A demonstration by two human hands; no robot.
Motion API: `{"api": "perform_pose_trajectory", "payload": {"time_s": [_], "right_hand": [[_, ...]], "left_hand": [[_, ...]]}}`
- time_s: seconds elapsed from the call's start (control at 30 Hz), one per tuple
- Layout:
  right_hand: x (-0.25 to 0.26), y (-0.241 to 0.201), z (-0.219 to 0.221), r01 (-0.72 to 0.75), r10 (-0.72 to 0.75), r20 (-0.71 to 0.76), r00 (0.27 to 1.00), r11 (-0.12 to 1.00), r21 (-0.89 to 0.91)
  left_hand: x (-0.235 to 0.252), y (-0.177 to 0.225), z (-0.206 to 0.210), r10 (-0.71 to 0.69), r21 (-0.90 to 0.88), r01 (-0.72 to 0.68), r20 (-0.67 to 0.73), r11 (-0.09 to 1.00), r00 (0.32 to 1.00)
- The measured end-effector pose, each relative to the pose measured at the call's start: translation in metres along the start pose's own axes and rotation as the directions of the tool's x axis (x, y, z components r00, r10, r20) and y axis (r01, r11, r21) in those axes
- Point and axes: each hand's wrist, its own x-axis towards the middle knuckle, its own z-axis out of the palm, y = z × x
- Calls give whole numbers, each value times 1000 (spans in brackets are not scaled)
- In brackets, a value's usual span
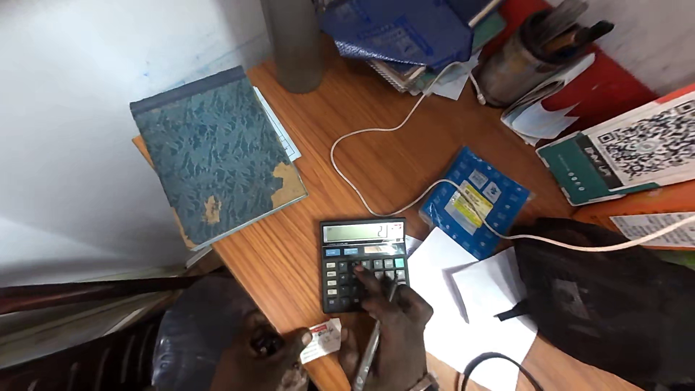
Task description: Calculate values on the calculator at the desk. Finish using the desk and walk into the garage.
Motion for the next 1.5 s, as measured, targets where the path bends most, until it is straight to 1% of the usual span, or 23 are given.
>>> {"api": "perform_pose_trajectory", "payload": {"time_s": [0.1,0.27,0.47,0.67,0.73,0.87,1.03,1.13,1.23,1.3,1.4,1.5], "right_hand": [[-1,1,-1,6,-6,0,1000,1000,3],[1,1,-2,-14,17,-36,999,997,82],[2,-2,-1,-27,27,10,1000,1000,12],[2,0,1,-27,28,-18,999,999,30],[1,0,1,-21,21,-5,1000,999,26],[1,-1,3,5,-4,15,1000,1000,-25],[2,-2,3,5,-1,42,999,997,-81],[1,-2,2,11,-10,22,1000,999,-34],[0,-1,-3,30,-26,-60,998,997,68],[-5,-1,-9,24,-9,-111,994,990,137],[-18,-4,-22,-42,55,-79,995,987,157],[-28,-7,-29,-63,64,-4,998,992,113]], "left_hand": [[-1,2,0,-1,0,1,-1,1000,1000],[-1,1,0,2,-32,-2,-6,999,1000],[0,0,0,-8,-32,8,-3,999,1000],[1,-2,0,-7,-33,8,10,999,1000],[2,-1,-1,-1,-40,2,5,999,1000],[1,0,0,-11,-42,11,5,999,1000],[0,-1,0,-5,-25,5,4,1000,1000],[0,0,-1,-2,-2,2,-2,1000,1000],[0,0,-1,-14,4,14,1,1000,1000],[-1,0,-1,-8,-10,8,-3,1000,1000],[0,1,0,8,-25,-8,-7,1000,1000],[-1,-1,0,-5,-10,5,-10,1000,1000]]}}
